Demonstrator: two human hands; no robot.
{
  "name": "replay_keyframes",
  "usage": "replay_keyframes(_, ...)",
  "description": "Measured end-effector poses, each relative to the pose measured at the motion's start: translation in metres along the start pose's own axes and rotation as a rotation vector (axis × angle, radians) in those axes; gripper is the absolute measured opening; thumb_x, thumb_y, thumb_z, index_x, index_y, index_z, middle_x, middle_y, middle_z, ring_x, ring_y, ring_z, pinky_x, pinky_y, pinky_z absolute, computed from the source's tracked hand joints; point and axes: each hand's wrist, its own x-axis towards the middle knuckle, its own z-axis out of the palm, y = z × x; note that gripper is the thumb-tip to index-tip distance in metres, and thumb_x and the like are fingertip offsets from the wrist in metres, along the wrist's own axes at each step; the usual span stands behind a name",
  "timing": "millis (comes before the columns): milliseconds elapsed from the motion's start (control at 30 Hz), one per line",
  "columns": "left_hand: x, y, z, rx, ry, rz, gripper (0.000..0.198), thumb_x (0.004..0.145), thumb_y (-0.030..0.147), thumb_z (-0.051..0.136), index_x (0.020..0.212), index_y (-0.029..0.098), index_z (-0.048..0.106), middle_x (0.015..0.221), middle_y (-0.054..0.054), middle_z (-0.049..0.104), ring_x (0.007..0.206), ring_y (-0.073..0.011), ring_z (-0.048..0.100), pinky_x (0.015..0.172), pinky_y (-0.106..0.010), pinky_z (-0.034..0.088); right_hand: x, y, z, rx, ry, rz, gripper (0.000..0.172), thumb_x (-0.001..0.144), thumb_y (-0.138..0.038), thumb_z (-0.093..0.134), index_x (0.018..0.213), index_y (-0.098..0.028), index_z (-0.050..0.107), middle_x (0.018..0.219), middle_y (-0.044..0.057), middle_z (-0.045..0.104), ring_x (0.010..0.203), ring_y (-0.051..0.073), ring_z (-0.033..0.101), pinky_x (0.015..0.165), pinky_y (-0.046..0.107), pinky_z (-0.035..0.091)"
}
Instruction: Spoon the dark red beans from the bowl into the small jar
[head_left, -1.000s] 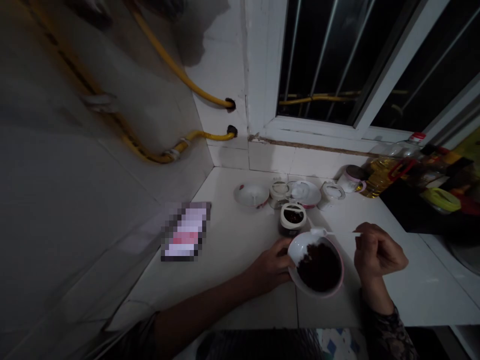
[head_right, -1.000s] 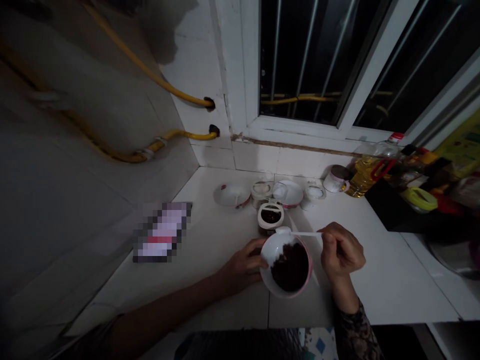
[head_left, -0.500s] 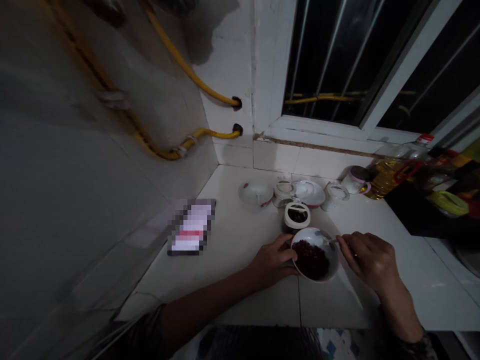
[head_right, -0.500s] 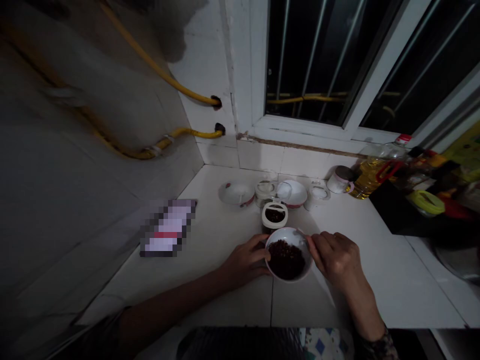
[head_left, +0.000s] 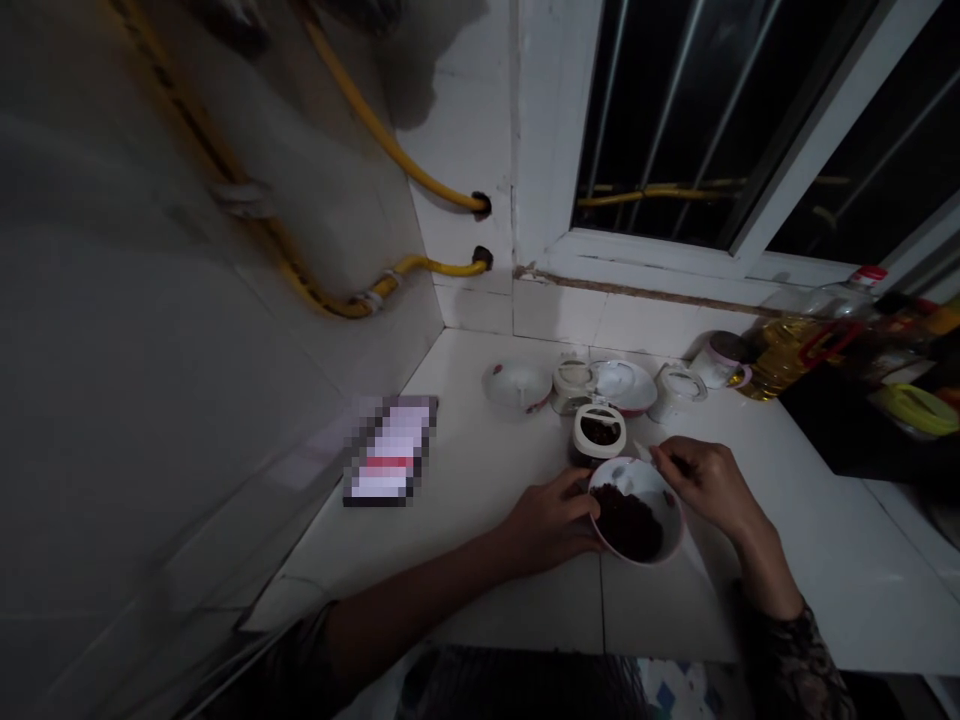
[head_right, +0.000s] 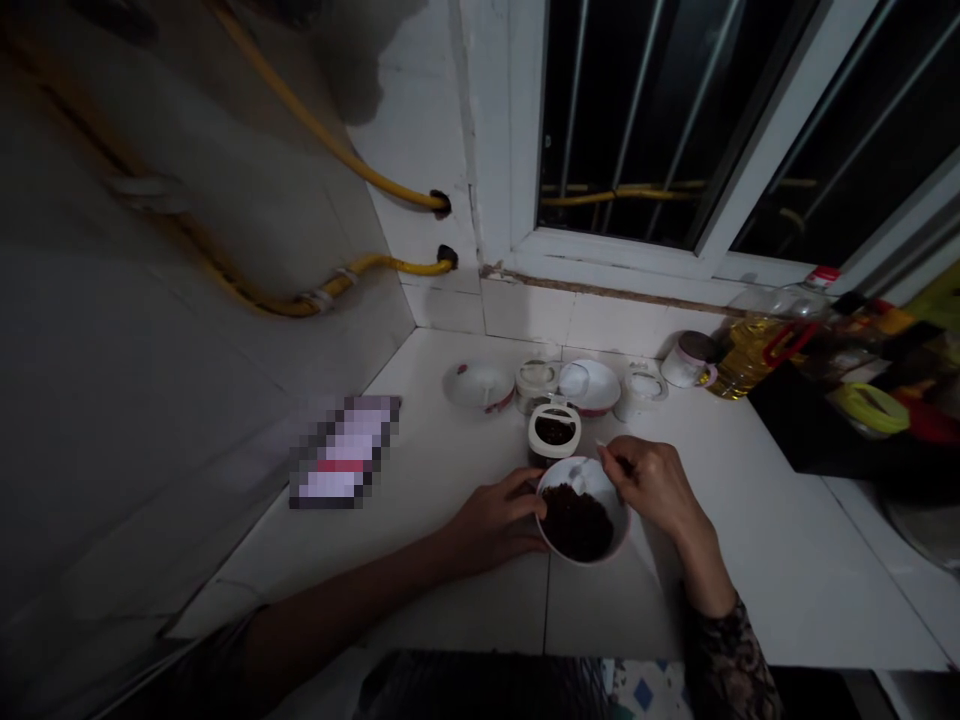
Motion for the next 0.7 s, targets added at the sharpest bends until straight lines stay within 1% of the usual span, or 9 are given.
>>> replay_keyframes(67,0.001,0.002,-0.002,0.002,-0.020,-0.018,0.031,0.080,0.048,0.066,0.092,0.020,0.060,0.122,-0.009,0.053,0.094,-0.0181,0.063,0.080,-0.030,0.054,-0.002,0.007,0.005,-0.017,-0.016,0.048,0.039,0.093,-0.037,0.042,0.063,-0.018,0.058,0.052,0.000,0.057,0.044,0.010,0.048,0.048,0.022,0.033)
replay_keyframes(167,0.001,0.004,-0.005,0.002,-0.052,-0.046,0.034,0.078,0.048,0.068,0.095,0.020,0.059,0.124,-0.009,0.052,0.098,-0.0186,0.062,0.082,-0.030,0.054,-0.007,0.011,0.010,-0.022,-0.007,0.090,0.037,0.092,-0.038,0.043,0.067,-0.018,0.061,0.056,0.001,0.061,0.047,0.011,0.052,0.050,0.022,0.035)
replay_keyframes(300,0.001,0.004,-0.005,-0.005,-0.065,-0.054,0.032,0.079,0.046,0.068,0.097,0.021,0.057,0.125,-0.009,0.051,0.104,-0.0203,0.060,0.083,-0.031,0.054,-0.011,0.012,0.011,-0.002,0.005,0.080,0.035,0.092,-0.036,0.043,0.071,-0.017,0.064,0.061,0.003,0.064,0.051,0.012,0.056,0.052,0.023,0.036)
replay_keyframes(367,0.001,0.004,-0.005,-0.021,-0.055,-0.032,0.031,0.081,0.045,0.066,0.096,0.021,0.056,0.125,-0.009,0.051,0.106,-0.0207,0.060,0.083,-0.031,0.054,-0.012,0.013,0.011,-0.017,0.043,0.068,0.036,0.093,-0.037,0.042,0.070,-0.017,0.063,0.059,0.003,0.064,0.049,0.012,0.055,0.051,0.022,0.036)
replay_keyframes(467,0.001,0.003,-0.004,-0.027,-0.042,-0.015,0.031,0.081,0.045,0.066,0.095,0.020,0.056,0.125,-0.010,0.052,0.103,-0.0206,0.061,0.083,-0.031,0.054,-0.013,0.015,0.015,-0.080,0.136,0.067,0.038,0.094,-0.037,0.042,0.068,-0.017,0.062,0.060,0.003,0.064,0.050,0.012,0.055,0.052,0.023,0.036)
replay_keyframes(500,0.001,0.003,-0.004,-0.025,-0.042,-0.017,0.030,0.081,0.045,0.066,0.095,0.020,0.056,0.125,-0.010,0.052,0.103,-0.0208,0.061,0.083,-0.032,0.054,-0.013,0.015,0.017,-0.101,0.140,0.064,0.038,0.094,-0.037,0.042,0.069,-0.017,0.062,0.061,0.004,0.065,0.050,0.012,0.056,0.053,0.023,0.036)
replay_keyframes(533,0.001,0.003,-0.004,-0.023,-0.040,-0.017,0.031,0.081,0.045,0.066,0.095,0.020,0.056,0.125,-0.010,0.052,0.103,-0.0208,0.061,0.083,-0.032,0.054,-0.012,0.014,0.020,-0.115,0.120,0.056,0.039,0.094,-0.036,0.041,0.069,-0.017,0.063,0.062,0.004,0.065,0.052,0.013,0.057,0.053,0.023,0.036)
replay_keyframes(600,0.001,0.003,-0.004,-0.026,-0.043,-0.015,0.030,0.082,0.045,0.065,0.095,0.020,0.056,0.125,-0.010,0.051,0.103,-0.0206,0.061,0.082,-0.031,0.054,-0.012,0.011,0.023,-0.121,0.038,0.034,0.040,0.095,-0.036,0.039,0.070,-0.017,0.063,0.064,0.005,0.067,0.055,0.014,0.060,0.054,0.023,0.036)
replay_keyframes(700,0.000,0.001,-0.003,-0.033,-0.042,-0.003,0.031,0.082,0.045,0.065,0.098,0.021,0.055,0.126,-0.009,0.051,0.103,-0.0199,0.061,0.083,-0.031,0.054,-0.013,0.005,0.026,-0.078,-0.055,0.026,0.041,0.096,-0.036,0.037,0.070,-0.017,0.062,0.065,0.004,0.066,0.058,0.014,0.061,0.055,0.023,0.036)
